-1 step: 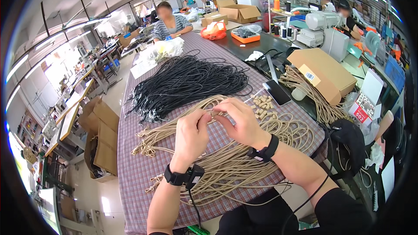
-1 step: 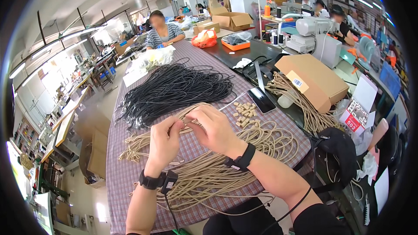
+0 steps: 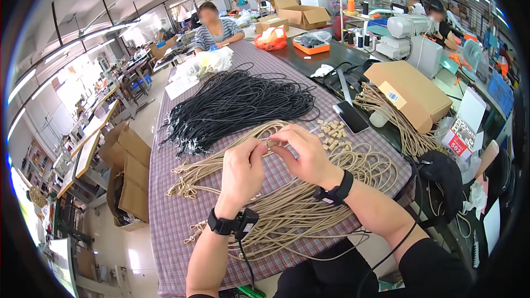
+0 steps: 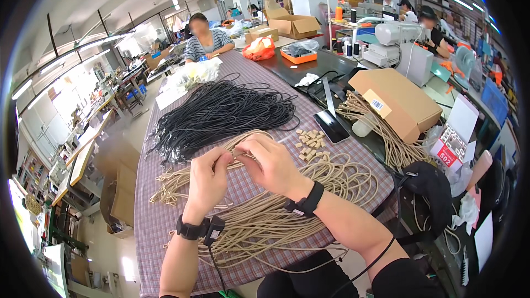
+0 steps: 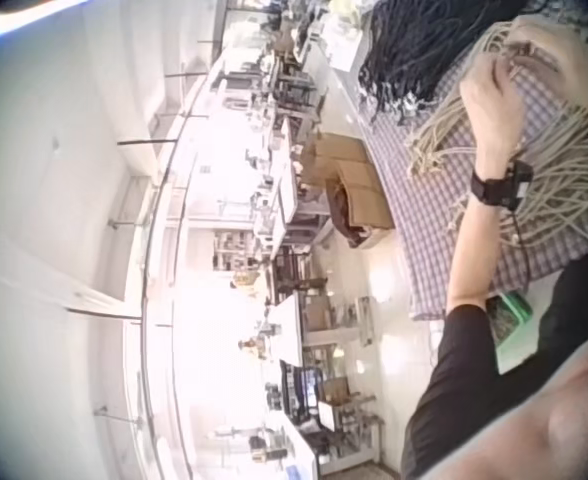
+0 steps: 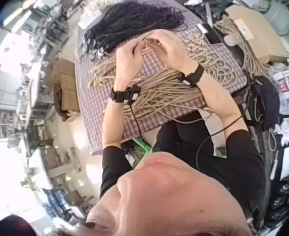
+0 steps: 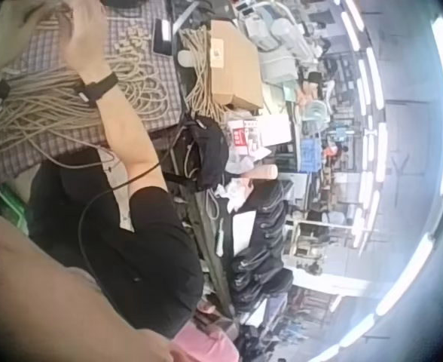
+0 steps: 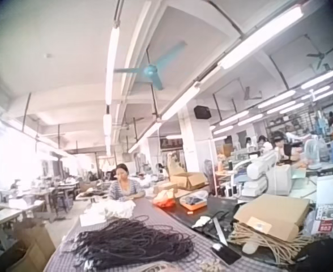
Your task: The person sits at a workbench in a factory and assembles beige cords by hand. They pick up a cord, thread a white plastic tie through a small wooden bead, and secure the tie around the cord. The person repeats this process for multiple cords, placing the finished items on the table.
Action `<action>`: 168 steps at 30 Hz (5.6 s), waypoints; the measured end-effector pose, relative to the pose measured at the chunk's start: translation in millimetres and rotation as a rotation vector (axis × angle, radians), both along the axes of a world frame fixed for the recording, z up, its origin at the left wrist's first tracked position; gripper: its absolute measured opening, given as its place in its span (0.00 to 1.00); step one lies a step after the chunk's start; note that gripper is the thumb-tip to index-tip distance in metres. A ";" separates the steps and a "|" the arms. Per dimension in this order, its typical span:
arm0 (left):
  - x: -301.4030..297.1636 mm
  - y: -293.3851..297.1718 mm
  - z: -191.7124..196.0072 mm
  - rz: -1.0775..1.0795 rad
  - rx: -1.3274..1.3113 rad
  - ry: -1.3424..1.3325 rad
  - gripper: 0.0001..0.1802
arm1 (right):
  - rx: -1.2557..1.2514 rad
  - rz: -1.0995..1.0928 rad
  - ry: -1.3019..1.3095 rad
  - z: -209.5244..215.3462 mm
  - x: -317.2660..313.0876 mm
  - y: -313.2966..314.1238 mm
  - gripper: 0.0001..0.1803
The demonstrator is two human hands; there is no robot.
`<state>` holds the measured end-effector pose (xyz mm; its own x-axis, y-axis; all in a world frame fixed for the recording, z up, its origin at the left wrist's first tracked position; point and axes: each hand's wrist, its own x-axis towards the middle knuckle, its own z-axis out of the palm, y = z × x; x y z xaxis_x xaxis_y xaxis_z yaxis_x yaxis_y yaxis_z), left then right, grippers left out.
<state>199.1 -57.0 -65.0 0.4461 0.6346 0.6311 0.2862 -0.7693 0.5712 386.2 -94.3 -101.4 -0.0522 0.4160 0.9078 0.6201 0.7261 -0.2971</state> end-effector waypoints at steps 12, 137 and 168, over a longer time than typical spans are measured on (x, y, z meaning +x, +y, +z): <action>-4.8 2.1 0.1 -0.052 -0.180 -0.003 0.08 | 0.049 0.012 -0.021 5.4 9.5 1.1 0.14; -55.7 8.5 7.9 -0.064 -0.043 0.871 0.13 | -0.270 0.245 1.273 -0.4 37.1 26.8 0.12; -10.5 9.2 -5.7 -0.242 -0.161 0.145 0.15 | -0.416 0.405 0.663 0.1 35.1 8.8 0.06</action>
